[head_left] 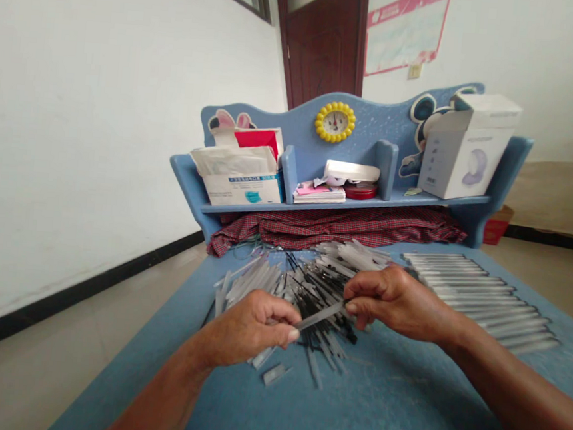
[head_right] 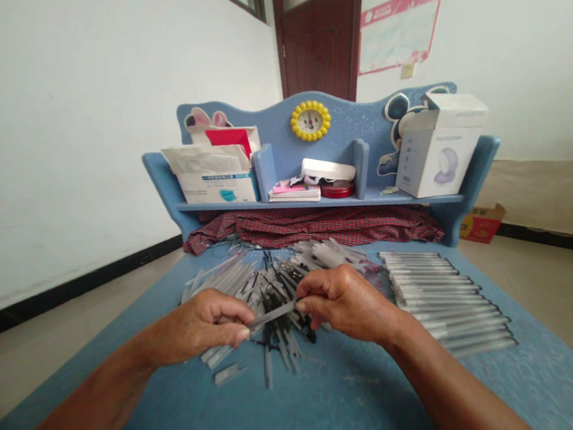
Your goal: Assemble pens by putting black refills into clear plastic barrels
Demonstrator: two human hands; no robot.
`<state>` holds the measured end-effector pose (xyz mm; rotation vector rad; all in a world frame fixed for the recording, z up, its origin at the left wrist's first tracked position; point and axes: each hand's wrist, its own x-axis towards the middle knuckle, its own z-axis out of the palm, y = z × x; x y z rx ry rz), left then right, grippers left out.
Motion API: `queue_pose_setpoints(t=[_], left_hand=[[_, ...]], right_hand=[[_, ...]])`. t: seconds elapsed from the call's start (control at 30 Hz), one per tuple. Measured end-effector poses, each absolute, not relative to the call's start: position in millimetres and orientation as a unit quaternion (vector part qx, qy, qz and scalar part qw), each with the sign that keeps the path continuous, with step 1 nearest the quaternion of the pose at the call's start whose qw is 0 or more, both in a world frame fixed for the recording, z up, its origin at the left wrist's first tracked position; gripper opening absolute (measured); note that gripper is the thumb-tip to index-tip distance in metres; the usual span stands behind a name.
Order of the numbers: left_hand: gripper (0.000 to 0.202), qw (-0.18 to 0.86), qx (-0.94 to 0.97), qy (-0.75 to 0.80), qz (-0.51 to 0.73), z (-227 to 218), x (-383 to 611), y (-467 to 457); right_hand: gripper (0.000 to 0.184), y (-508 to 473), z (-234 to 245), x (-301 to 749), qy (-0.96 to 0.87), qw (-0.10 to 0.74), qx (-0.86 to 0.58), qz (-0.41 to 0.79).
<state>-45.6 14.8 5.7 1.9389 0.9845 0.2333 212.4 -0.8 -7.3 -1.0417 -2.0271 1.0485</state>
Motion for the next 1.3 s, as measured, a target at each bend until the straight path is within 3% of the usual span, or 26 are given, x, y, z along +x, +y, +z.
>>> queue_pose_setpoints(t=[0.3, 0.7, 1.0, 1.17, 1.3], left_hand=[[0.030, 0.477, 0.774, 0.401, 0.114, 5.4, -46.4, 13.9], [0.030, 0.439, 0.777, 0.438, 0.114, 4.6, -42.7, 13.3], [0.032, 0.439, 0.770, 0.445, 0.127, 7.2, -42.2, 11.3], [0.034, 0.439, 0.773, 0.442, 0.117, 5.6, -42.1, 11.8], [0.035, 0.442, 0.772, 0.442, 0.115, 5.1, -42.3, 12.2]], right_hand=[[0.016, -2.3, -6.2, 213.2, -0.766, 0.317, -0.378, 0.412], [0.048, 3.1, -14.7, 208.8, -0.743, 0.303, -0.412, 0.431], [0.032, 3.4, -12.0, 213.2, -0.734, 0.343, -0.376, 0.451], [0.047, 3.2, -13.9, 210.6, -0.748, 0.308, -0.409, 0.422], [0.036, 3.0, -10.2, 213.4, -0.740, 0.334, -0.386, 0.438]])
